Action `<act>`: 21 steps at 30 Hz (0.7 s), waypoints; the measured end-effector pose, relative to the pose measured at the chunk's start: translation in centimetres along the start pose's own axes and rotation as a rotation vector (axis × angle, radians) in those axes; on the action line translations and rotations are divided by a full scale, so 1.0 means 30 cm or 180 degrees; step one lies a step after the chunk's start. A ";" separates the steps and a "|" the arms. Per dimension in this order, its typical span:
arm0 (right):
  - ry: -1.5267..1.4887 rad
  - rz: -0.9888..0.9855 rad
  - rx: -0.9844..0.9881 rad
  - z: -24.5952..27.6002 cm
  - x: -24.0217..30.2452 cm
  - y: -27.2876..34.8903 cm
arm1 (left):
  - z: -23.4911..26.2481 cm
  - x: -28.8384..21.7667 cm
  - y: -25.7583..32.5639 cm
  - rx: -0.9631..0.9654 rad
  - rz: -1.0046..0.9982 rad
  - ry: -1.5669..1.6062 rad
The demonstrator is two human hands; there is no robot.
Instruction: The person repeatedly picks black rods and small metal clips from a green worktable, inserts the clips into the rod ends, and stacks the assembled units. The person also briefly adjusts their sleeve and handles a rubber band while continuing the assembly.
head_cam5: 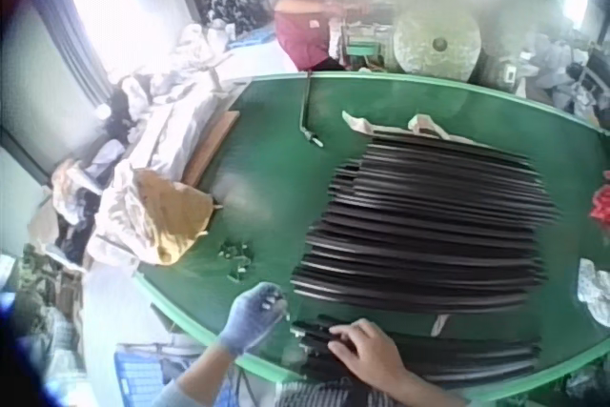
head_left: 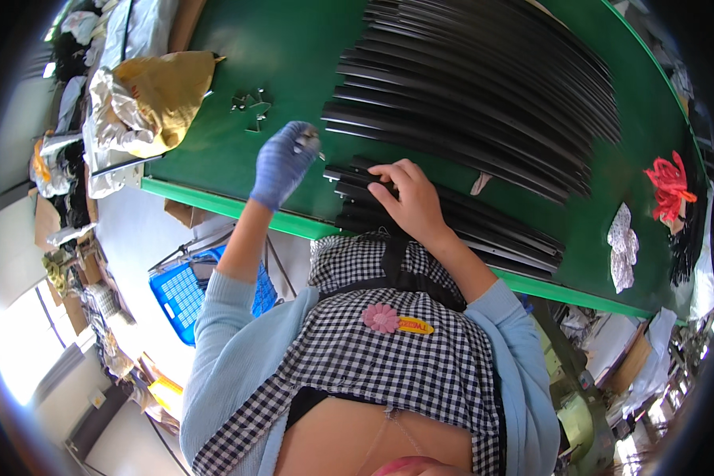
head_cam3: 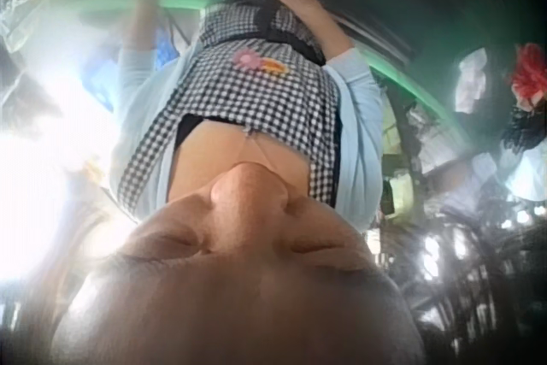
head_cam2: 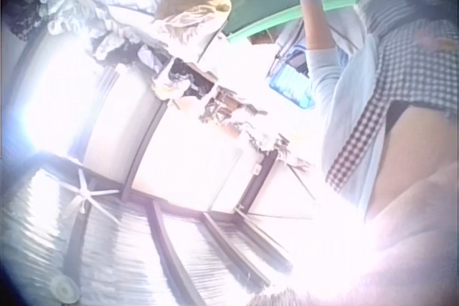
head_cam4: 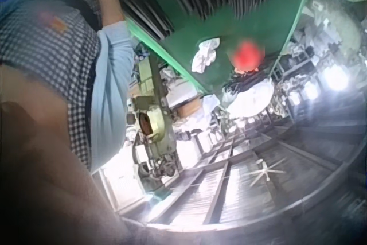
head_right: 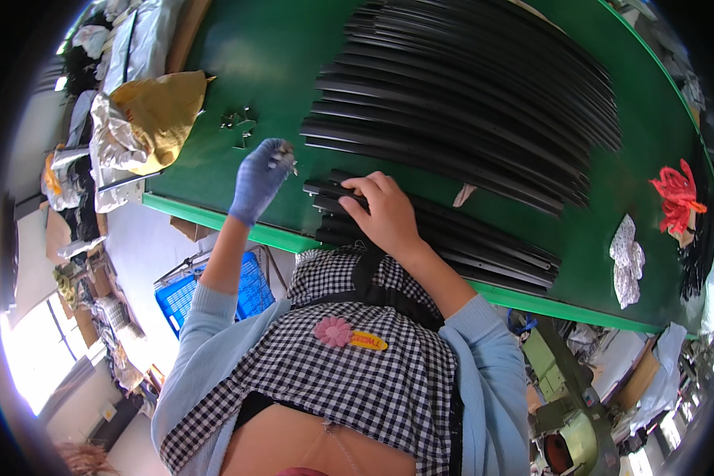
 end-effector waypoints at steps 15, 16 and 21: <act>-0.2487 -0.1208 0.0839 -0.098 -0.024 0.029 | -0.292 -0.172 0.196 0.0628 0.0516 0.2613; -0.1842 -0.1203 0.0714 -0.063 -0.068 0.011 | -0.275 -0.188 0.177 0.0509 0.0381 0.3188; 0.2219 0.0198 -0.0669 0.150 -0.095 -0.140 | -0.195 -0.041 0.131 -0.0046 0.0898 0.3941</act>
Point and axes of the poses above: each hand's wrist, its own y-axis away from the middle knuckle, its own z-axis out of the back of the hand, x = y × z, the point moved 10 cm from there along -y, towards the middle knuckle, and after that the axes turned 11 degrees about y, right-handed, at the moved point
